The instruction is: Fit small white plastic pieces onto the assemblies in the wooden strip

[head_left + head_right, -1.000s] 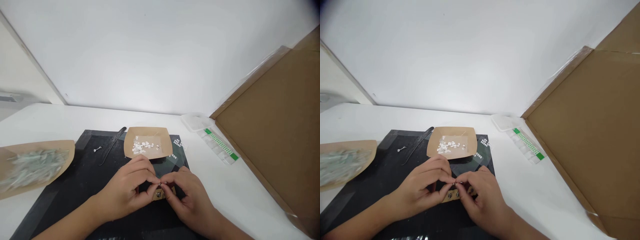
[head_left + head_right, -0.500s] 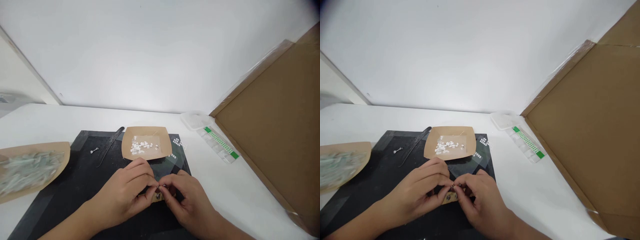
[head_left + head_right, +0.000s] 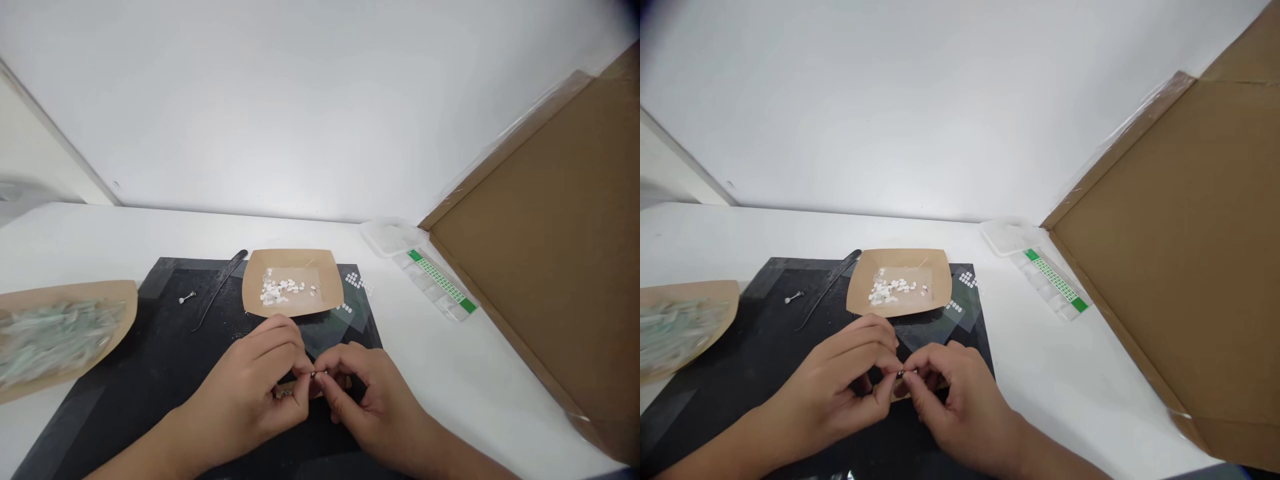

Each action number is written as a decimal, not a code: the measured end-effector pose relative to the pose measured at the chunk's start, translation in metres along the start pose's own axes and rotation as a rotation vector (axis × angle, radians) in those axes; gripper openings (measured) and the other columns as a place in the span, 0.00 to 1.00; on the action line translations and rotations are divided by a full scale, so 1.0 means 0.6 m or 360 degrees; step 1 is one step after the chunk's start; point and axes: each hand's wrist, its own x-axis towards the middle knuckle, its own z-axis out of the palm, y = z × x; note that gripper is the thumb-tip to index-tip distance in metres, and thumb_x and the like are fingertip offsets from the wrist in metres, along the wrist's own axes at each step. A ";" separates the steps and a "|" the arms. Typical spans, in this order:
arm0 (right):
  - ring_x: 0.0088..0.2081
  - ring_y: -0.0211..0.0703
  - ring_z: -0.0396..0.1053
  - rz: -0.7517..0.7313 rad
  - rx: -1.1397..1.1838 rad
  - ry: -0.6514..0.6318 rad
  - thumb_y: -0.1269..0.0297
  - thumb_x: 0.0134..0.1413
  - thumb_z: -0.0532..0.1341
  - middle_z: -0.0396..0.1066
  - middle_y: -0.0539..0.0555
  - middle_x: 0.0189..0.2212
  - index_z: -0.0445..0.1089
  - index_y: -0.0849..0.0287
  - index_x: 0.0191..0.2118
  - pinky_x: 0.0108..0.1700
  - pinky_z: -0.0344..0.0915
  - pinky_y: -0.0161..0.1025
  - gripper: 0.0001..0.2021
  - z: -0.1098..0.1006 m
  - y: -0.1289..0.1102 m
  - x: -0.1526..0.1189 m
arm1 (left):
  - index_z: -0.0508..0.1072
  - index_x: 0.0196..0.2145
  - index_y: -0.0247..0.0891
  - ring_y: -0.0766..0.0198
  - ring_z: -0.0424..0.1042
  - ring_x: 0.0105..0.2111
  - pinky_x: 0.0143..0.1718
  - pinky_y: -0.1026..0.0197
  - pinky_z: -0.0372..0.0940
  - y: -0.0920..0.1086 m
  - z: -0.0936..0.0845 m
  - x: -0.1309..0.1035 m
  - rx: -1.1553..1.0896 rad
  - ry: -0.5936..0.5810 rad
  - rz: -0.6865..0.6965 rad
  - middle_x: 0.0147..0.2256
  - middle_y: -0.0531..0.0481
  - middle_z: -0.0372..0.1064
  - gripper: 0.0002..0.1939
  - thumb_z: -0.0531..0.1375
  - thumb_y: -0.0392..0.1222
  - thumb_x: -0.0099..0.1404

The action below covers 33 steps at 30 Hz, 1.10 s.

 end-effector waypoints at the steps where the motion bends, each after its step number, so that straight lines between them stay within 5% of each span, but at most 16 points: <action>1: 0.26 0.36 0.74 0.0026 0.0046 -0.0020 0.60 0.71 0.59 0.77 0.46 0.26 0.76 0.54 0.41 0.35 0.66 0.34 0.09 0.000 0.000 0.000 | 0.74 0.35 0.37 0.60 0.70 0.37 0.36 0.59 0.69 0.001 0.001 0.000 -0.0020 0.0012 -0.0028 0.32 0.49 0.70 0.09 0.63 0.25 0.65; 20: 0.26 0.34 0.72 0.0117 0.0479 -0.0145 0.58 0.72 0.61 0.79 0.51 0.32 0.75 0.57 0.42 0.28 0.66 0.30 0.10 0.005 0.010 0.003 | 0.77 0.25 0.37 0.61 0.74 0.32 0.15 0.75 0.61 0.013 0.000 0.008 -0.0163 0.0085 -0.0310 0.26 0.48 0.70 0.09 0.63 0.25 0.56; 33: 0.22 0.31 0.69 0.0191 0.1033 -0.0294 0.49 0.70 0.63 0.81 0.56 0.32 0.71 0.62 0.40 0.27 0.66 0.30 0.18 0.000 0.015 0.007 | 0.83 0.30 0.39 0.58 0.78 0.35 0.15 0.76 0.61 0.010 -0.011 0.012 -0.0405 -0.0045 -0.0569 0.31 0.44 0.76 0.07 0.65 0.30 0.57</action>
